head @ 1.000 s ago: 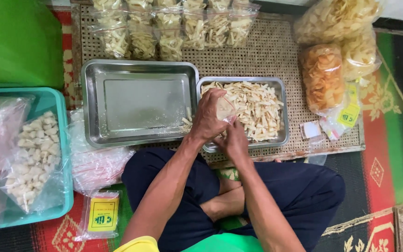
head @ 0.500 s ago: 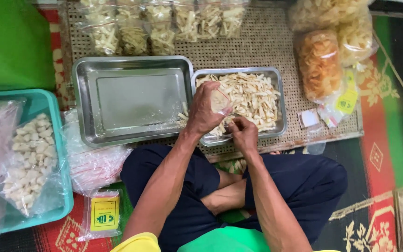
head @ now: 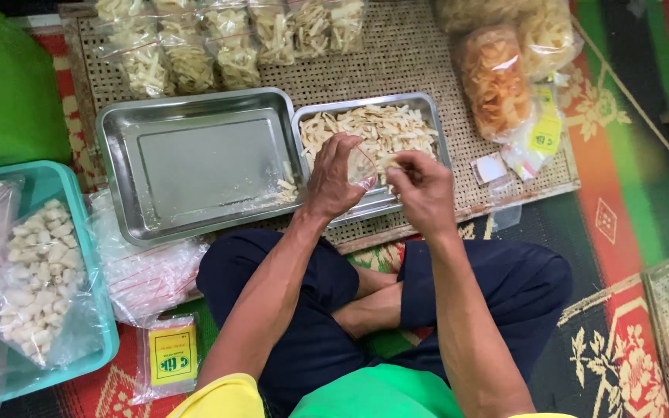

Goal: The person sits on a mat and packs dried food items from a metal tray into small plastic bags. They fill each bag by hand, seal it, and place it aside with other completed packages.

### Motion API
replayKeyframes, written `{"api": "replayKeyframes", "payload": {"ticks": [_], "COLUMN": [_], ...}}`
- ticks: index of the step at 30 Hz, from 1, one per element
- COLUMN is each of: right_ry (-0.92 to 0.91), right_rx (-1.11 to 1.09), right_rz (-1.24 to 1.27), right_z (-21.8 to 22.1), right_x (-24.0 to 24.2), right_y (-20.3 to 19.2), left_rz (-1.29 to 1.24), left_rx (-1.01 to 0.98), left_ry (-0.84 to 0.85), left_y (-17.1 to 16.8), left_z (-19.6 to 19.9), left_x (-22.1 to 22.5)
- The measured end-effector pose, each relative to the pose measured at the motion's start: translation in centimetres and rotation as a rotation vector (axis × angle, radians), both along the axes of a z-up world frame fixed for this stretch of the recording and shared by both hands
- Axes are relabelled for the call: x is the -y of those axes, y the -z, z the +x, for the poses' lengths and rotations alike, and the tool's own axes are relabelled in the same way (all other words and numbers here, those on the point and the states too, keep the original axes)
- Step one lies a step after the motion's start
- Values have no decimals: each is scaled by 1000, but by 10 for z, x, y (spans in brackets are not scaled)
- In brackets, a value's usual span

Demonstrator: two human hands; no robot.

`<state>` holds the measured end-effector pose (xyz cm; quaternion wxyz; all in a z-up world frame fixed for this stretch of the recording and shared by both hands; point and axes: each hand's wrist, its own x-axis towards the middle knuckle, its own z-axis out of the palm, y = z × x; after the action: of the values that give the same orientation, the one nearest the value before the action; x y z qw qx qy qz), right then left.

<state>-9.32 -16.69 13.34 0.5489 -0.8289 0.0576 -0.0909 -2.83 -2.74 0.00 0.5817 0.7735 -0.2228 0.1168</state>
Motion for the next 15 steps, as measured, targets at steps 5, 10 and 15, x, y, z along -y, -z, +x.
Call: {"api": "replayKeyframes", "payload": {"ticks": [5,10,15], "right_ry": [-96,-72,-78], "right_rx": [31,27,41], "right_rz": [-401,-456,-305], "right_z": [-2,-17,-37], "right_x": [-1,-6,-7], "right_y": [15,11,-5], "left_rz": [25,35,66], "left_rx": [17,50,84], "left_ry": [25,46,56], "left_y": [-18,-28,-43], "left_z": [-18,-34,-52], "left_x": [-1,-5,0]}}
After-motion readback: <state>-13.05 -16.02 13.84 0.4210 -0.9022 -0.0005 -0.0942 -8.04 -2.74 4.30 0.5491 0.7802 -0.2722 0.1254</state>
